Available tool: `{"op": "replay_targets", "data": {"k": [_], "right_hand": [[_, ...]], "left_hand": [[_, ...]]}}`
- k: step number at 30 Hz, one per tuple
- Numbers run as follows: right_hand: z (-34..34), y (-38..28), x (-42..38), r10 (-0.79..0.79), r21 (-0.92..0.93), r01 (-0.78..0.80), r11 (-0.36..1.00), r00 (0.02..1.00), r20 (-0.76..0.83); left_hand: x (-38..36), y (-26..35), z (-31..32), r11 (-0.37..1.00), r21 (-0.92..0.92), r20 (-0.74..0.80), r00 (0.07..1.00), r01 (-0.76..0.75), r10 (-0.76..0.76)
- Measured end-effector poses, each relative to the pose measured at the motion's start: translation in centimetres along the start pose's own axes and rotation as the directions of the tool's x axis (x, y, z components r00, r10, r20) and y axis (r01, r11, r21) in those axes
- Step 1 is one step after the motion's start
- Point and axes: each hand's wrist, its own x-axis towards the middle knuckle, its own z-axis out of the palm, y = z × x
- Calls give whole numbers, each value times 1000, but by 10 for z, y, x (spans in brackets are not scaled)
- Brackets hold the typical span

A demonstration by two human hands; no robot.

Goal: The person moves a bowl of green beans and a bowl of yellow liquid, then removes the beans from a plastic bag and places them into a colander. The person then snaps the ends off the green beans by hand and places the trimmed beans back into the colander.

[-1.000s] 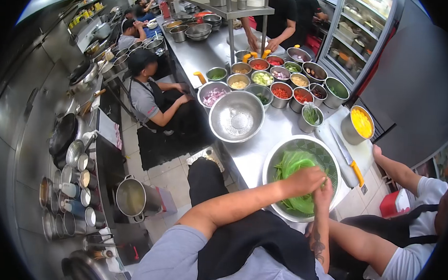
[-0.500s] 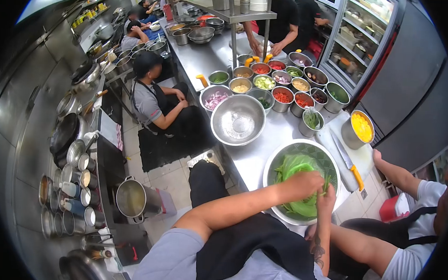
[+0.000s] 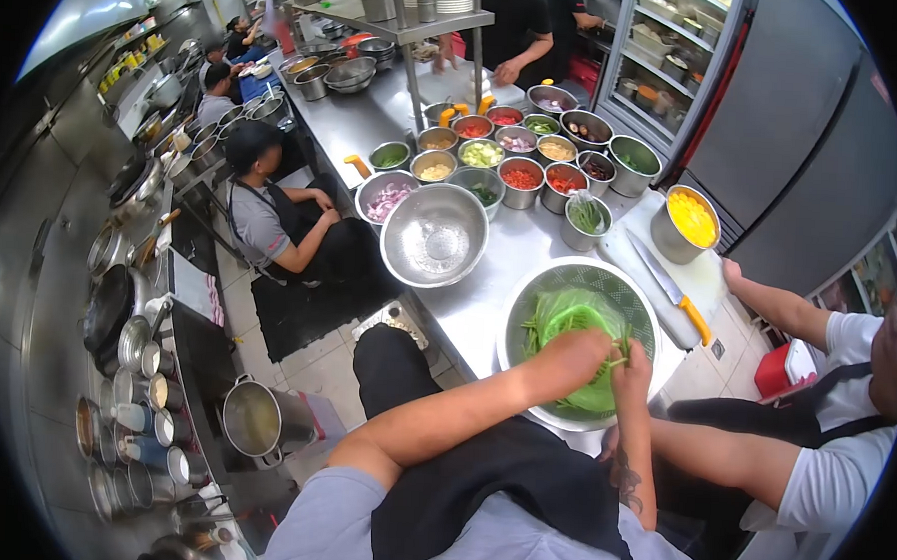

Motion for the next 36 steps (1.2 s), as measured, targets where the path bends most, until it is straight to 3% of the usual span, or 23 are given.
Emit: {"op": "replay_targets", "data": {"k": [5, 13, 20, 22, 23, 24, 26, 27, 29, 32, 34, 35, 36], "right_hand": [[-8, -10, 3, -24, -5, 24, 1000, 999, -24], [-10, -19, 5, -68, -35, 66, 997, 996, -57], [-16, -1, 8, 24, -124, -37, 992, 994, -106], [-23, 1, 10, 98, 65, -90, 994, 987, -131], [-27, -3, 10, 262, 303, -234, 924, 964, -53], [-30, -11, 11, 400, 512, -366, 777, 915, 48], [-29, -25, 15, 470, 772, -371, 515, 876, 107], [-30, -27, 14, 486, 768, -373, 521, 869, 92], [-30, -27, 16, 493, 829, -422, 367, 844, 212], [-32, -25, 14, 467, 828, -416, 376, 857, 218], [-30, -21, 11, 480, 811, -420, 407, 854, 201], [-29, -20, 11, 488, 795, -421, 437, 853, 184], [-28, -21, 11, 477, 796, -422, 434, 857, 195]], "left_hand": [[2, 7, 0, 999, -33, -52, 999, -3, 1], [8, 4, -1, 986, 135, -71, 994, 97, -88], [13, -15, -23, 991, 94, -211, 975, 94, -72], [15, -34, -13, 980, -178, -161, 980, 89, -119], [15, -40, -6, 967, -212, -111, 980, 140, -166], [14, -45, 4, 951, -244, -56, 976, 191, -211], [11, -55, 26, 978, -155, -63, 987, 140, -151], [8, -59, 36, 975, -124, -26, 982, 182, -187], [4, -64, 48, 973, -88, 10, 977, 215, -215], [2, -58, 48, 954, -226, -56, 975, 199, -216], [2, -40, 31, 830, -495, 55, 963, 255, -263], [2, -41, 30, 832, -492, 48, 962, 256, -268], [3, -40, 31, 899, -410, 19, 988, 150, -156]]}}
